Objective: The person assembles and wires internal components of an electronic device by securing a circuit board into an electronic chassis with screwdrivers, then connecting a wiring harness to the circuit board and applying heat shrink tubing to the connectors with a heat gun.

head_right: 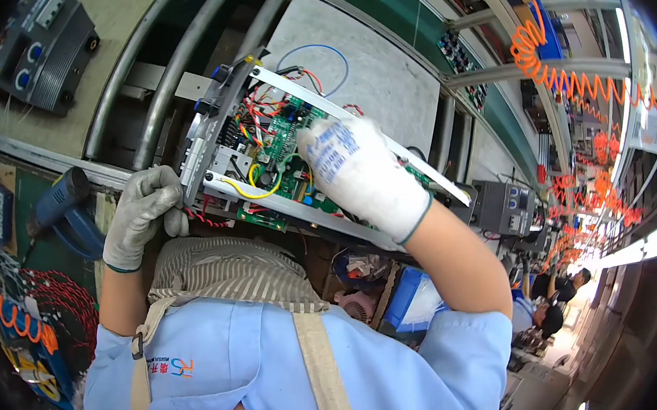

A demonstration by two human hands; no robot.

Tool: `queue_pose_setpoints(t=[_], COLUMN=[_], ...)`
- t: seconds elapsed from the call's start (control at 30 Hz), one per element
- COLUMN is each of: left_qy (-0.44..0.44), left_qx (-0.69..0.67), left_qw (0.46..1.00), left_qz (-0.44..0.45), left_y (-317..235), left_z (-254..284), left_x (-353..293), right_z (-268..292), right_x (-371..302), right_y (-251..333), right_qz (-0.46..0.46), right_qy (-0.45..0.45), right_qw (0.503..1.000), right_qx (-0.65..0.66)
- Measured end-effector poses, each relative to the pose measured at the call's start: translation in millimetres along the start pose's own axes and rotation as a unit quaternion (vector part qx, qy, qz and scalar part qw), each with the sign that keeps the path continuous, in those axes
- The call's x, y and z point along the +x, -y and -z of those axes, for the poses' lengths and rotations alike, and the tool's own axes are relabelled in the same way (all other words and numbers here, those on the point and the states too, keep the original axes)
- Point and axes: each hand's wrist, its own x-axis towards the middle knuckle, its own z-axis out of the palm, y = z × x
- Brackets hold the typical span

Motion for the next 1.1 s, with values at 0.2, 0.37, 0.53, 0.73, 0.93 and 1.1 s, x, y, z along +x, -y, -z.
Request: queue_pose_setpoints(t=[0.2,0.37,0.53,0.73,0.93,1.1], left_qy=[-0.034,-0.039,-0.033,-0.066,-0.084,-0.092], left_qx=[0.019,0.057,0.017,0.001,-0.017,-0.018], left_qw=[0.998,0.992,0.991,0.987,0.987,0.992], left_qz=[-0.039,-0.104,-0.125,-0.145,-0.138,-0.08], left_y=[16.6,30.0,36.4,35.9,53.8,65.1], left_z=[9.0,16.2,15.2,8.1,7.8,18.5], left_x=[7.2,-12.0,-11.0,-13.0,-17.2,-30.3], right_z=[10.0,44.5,4.2,0.0,-13.7,-53.0], right_x=[6.4,-73.7,-118.1,-111.7,-79.5,-89.6], right_y=[-8.1,-12.8,-2.9,-7.5,-16.8,-19.0], right_qz=[-0.054,-0.047,-0.121,-0.19,-0.227,-0.192], right_qy=[0.056,-0.155,-0.206,-0.094,0.056,-0.167], right_qw=[0.996,0.983,0.954,0.968,0.972,0.896], right_qx=[0.052,0.091,0.183,0.133,0.021,0.365])
